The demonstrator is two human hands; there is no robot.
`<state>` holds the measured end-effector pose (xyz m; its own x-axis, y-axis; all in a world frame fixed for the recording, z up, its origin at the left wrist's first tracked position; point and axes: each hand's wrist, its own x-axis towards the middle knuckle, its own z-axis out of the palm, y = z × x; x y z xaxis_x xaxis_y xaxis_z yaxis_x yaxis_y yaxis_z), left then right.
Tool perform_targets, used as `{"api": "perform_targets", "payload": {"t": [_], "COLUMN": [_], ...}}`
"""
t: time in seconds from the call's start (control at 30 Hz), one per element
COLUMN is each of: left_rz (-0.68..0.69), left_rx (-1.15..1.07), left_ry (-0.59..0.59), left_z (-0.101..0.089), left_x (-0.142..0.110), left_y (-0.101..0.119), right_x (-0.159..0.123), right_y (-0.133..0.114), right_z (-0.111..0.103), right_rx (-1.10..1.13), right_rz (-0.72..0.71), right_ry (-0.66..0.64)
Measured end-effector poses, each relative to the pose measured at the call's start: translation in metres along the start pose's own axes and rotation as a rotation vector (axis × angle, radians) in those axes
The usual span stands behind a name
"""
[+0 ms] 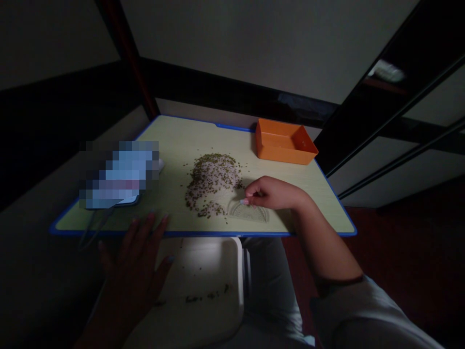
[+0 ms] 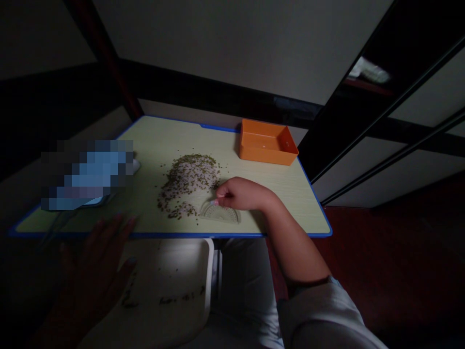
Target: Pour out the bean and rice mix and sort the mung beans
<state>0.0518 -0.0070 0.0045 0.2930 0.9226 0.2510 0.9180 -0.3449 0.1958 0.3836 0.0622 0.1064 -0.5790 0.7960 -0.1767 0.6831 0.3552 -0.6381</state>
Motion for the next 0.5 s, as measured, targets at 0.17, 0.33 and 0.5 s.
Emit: {"api": "perform_targets", "payload": {"t": [0.17,0.33,0.5], "left_rz": [0.031,0.028,0.031], "left_rx": [0.004,0.010,0.002], "left_ry": [0.016,0.027,0.036], "left_z": [0.004,0.004,0.002], "left_x": [0.000,0.000,0.001], "left_y": [-0.006,-0.006,-0.003], "right_x": [0.001,0.005,0.008], "right_y": [0.002,0.000,-0.002], "right_z": [0.001,0.006,0.010], "right_rx": [0.001,-0.017,0.003], "right_rz": [-0.033,-0.063,-0.142], "right_ry": [-0.005,0.015,0.033]}}
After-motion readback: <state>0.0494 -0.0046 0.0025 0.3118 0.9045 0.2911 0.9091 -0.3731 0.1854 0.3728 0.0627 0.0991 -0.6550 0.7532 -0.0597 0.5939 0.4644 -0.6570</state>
